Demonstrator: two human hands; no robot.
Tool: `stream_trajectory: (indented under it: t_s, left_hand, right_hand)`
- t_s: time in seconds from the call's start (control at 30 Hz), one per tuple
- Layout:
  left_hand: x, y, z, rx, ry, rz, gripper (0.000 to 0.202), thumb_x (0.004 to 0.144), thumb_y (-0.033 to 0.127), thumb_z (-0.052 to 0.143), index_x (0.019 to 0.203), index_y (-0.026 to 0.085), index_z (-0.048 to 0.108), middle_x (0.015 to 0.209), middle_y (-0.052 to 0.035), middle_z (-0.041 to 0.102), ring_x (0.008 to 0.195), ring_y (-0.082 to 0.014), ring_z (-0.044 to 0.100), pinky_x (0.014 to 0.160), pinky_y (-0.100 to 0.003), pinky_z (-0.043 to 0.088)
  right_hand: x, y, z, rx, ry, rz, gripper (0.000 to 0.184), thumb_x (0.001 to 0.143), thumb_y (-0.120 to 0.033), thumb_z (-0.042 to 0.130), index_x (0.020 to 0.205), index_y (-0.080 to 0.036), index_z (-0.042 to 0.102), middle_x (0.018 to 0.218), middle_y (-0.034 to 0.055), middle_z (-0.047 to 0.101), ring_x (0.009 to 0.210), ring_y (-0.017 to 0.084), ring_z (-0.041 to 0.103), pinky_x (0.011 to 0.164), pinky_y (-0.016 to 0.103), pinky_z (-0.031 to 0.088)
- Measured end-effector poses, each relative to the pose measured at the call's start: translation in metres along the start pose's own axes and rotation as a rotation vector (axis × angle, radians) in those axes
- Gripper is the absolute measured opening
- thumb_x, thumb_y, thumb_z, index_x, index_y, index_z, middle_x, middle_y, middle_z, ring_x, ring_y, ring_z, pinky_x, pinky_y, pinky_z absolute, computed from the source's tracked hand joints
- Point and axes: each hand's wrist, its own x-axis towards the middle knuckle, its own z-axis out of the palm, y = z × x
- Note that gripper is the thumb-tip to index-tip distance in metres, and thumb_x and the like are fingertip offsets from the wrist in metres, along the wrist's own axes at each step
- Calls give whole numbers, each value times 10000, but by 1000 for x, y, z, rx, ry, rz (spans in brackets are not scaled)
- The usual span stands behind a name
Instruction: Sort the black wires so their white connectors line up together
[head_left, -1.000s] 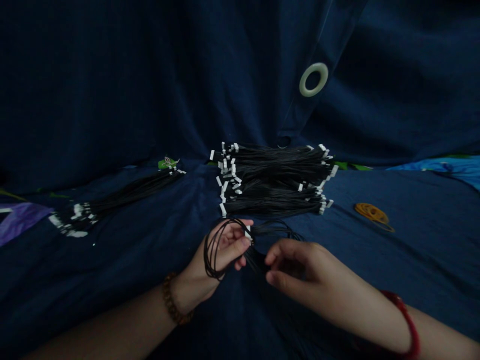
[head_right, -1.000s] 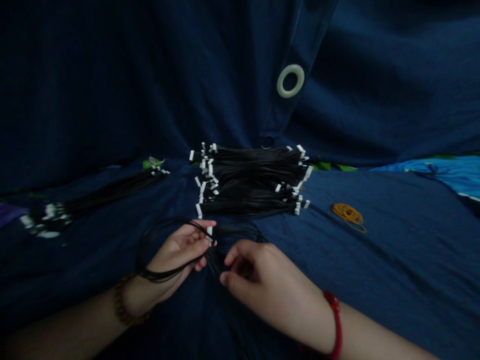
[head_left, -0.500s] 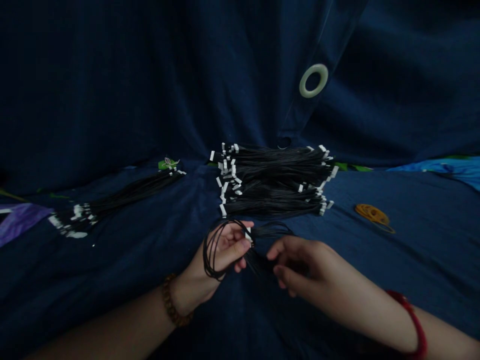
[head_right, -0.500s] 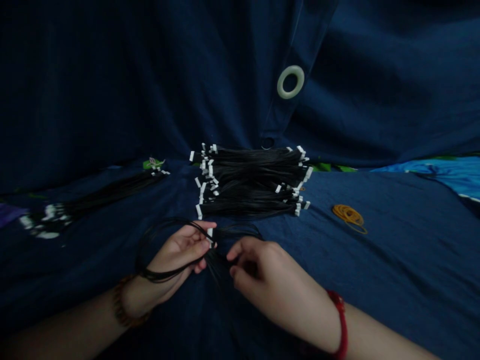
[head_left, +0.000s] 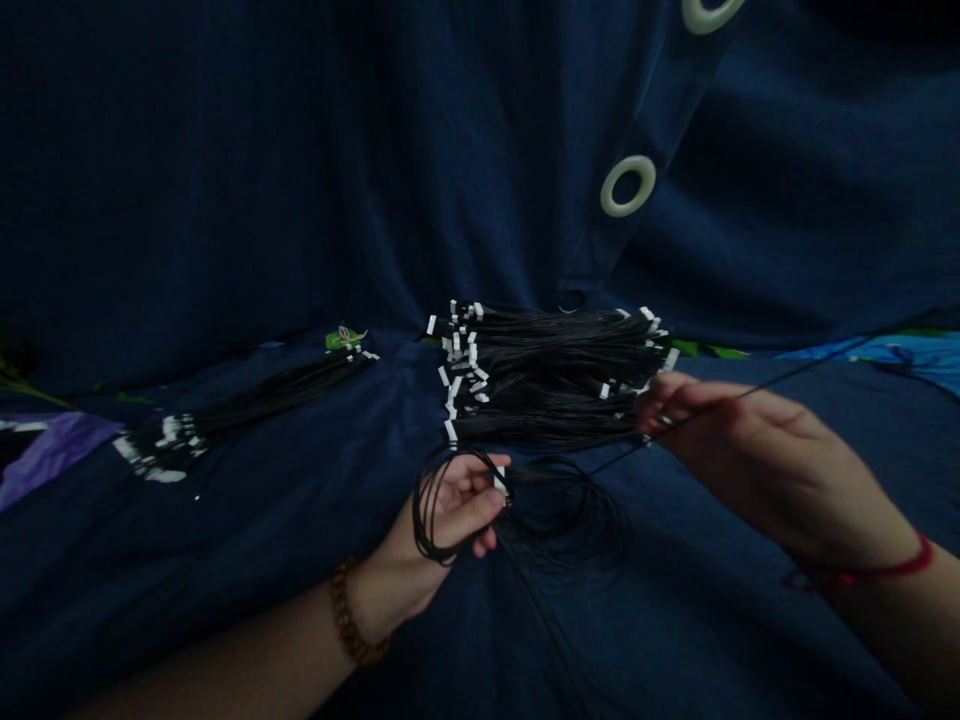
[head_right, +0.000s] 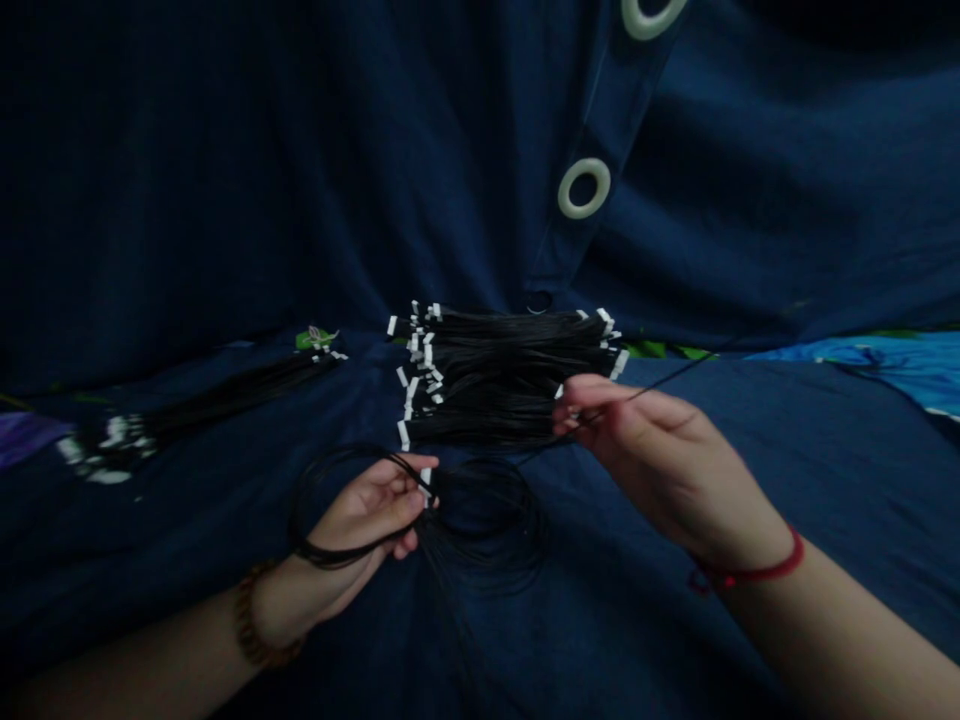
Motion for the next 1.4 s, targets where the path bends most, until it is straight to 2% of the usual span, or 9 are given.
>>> stream_trajectory:
  t_s: [0.07, 0.1, 0.17, 0.27, 0.37, 0.47, 0.67, 0.8, 1.4]
  left_hand:
    - [0, 0, 0, -4, 2, 1, 333, 687, 221, 683, 1001, 157, 597, 703, 5, 595, 427, -32, 512, 382, -129, 373]
    - [0, -1, 0, -10, -2, 7, 334, 682, 220, 687, 997, 155, 602, 703, 3, 598, 430, -33, 512, 386, -129, 378]
    - [-1, -2, -2, -20, -24, 24, 333, 673, 218, 695, 988, 153, 612, 704, -5, 607, 434, -35, 513, 389, -129, 383]
    - [-2, -4, -6, -20, -102, 37, 321, 674, 198, 695, 986, 174, 620, 724, -10, 623, 446, -37, 523, 404, -126, 400]
    - [-4, -6, -10, -20, -179, 54, 296, 669, 175, 704, 954, 203, 630, 765, -2, 618, 514, -52, 558, 455, -134, 442]
    - [-5, -7, -12, -47, -246, 60, 285, 646, 211, 730, 913, 193, 634, 749, -4, 607, 539, -68, 561, 469, -149, 462]
    - [-7, -6, -8, -60, -195, 80, 271, 648, 172, 721, 904, 187, 635, 739, -7, 618, 527, -55, 551, 460, -126, 443]
    - [-5, -5, -10, -83, -240, 72, 257, 651, 177, 724, 893, 197, 641, 726, 2, 607, 537, -61, 552, 472, -139, 448]
    - [-8, -2, -3, -111, -179, 79, 295, 594, 265, 773, 850, 183, 651, 707, 0, 627, 475, -43, 550, 434, -120, 427]
  right_hand:
    - [-3, -4, 11, 164, 151, -58, 140, 778, -316, 640, 916, -299, 639, 724, -83, 568, 698, 36, 571, 752, 161, 470]
    - [-6, -5, 18, 225, 168, -32, 182, 766, -288, 655, 943, -284, 613, 643, -97, 540, 580, 25, 556, 662, 137, 489]
    - [-14, -7, 33, 178, 54, 95, 168, 783, -257, 633, 938, -249, 567, 592, -94, 563, 451, 40, 545, 503, 144, 489]
    - [-31, -3, 52, -389, -168, 173, 43, 837, -220, 553, 794, -214, 545, 647, -39, 638, 531, 98, 617, 501, 189, 479]
    - [-45, 4, 61, -978, -180, -125, 98, 839, -143, 489, 804, -197, 563, 667, -19, 628, 573, 115, 611, 516, 215, 443]
    - [-52, 7, 62, -1158, -187, -331, 141, 845, -119, 418, 851, -188, 541, 685, -14, 624, 579, 119, 607, 517, 229, 431]
    - [-49, -1, 61, -1184, -191, -313, 149, 791, -89, 417, 791, -200, 517, 636, -47, 589, 531, 85, 574, 495, 199, 411]
    - [-48, -4, 61, -1179, -198, -295, 131, 764, -94, 428, 736, -197, 504, 586, -50, 562, 491, 77, 546, 461, 188, 393]
    - [-46, -1, 61, -1186, -205, -282, 140, 766, -101, 422, 762, -190, 529, 615, -34, 586, 523, 86, 571, 483, 196, 411]
